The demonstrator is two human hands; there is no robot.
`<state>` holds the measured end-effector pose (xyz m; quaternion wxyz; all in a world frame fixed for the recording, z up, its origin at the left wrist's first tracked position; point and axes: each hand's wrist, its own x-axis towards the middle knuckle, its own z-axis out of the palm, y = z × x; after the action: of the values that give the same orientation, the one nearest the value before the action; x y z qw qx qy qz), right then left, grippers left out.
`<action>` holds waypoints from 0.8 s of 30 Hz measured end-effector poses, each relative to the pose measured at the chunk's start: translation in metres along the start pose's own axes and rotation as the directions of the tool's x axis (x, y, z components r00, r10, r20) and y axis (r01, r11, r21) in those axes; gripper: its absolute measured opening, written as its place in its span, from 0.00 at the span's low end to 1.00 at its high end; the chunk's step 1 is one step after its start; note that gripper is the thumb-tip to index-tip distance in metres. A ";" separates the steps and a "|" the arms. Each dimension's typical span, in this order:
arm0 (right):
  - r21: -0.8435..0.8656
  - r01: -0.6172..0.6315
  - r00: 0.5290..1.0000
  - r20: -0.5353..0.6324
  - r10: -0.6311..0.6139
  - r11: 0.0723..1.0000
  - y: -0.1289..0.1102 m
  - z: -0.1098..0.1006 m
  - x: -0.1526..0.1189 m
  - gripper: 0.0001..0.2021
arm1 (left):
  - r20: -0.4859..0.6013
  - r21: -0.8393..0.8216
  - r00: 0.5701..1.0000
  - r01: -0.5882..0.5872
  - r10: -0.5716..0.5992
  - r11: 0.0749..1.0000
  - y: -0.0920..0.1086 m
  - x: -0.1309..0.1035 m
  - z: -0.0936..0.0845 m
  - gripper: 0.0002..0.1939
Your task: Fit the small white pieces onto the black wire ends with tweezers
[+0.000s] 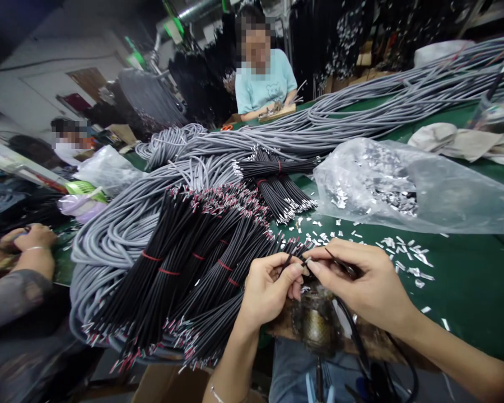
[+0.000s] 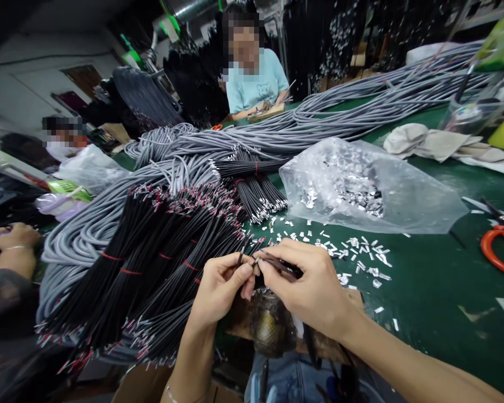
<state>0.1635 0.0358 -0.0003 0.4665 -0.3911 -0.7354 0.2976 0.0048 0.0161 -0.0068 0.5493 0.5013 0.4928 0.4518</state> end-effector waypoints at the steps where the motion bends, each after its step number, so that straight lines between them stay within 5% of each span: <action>1: -0.002 -0.005 1.000 -0.004 0.005 1.000 0.000 0.000 0.000 0.05 | -0.003 0.003 1.000 -0.002 0.002 1.000 0.000 0.000 0.000 0.12; 14: -0.021 -0.022 0.999 -0.029 0.022 1.000 0.000 0.001 0.000 0.06 | -0.117 0.021 0.993 -0.019 0.021 1.000 0.001 0.002 0.003 0.08; 24: -0.052 -0.021 0.998 0.051 0.024 0.998 0.006 0.002 -0.001 0.06 | 0.051 0.052 0.999 -0.005 0.003 0.999 -0.003 0.002 -0.002 0.15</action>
<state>0.1633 0.0383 -0.0066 0.4336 -0.4034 -0.7504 0.2937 0.0031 0.0182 -0.0101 0.5474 0.5279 0.4893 0.4269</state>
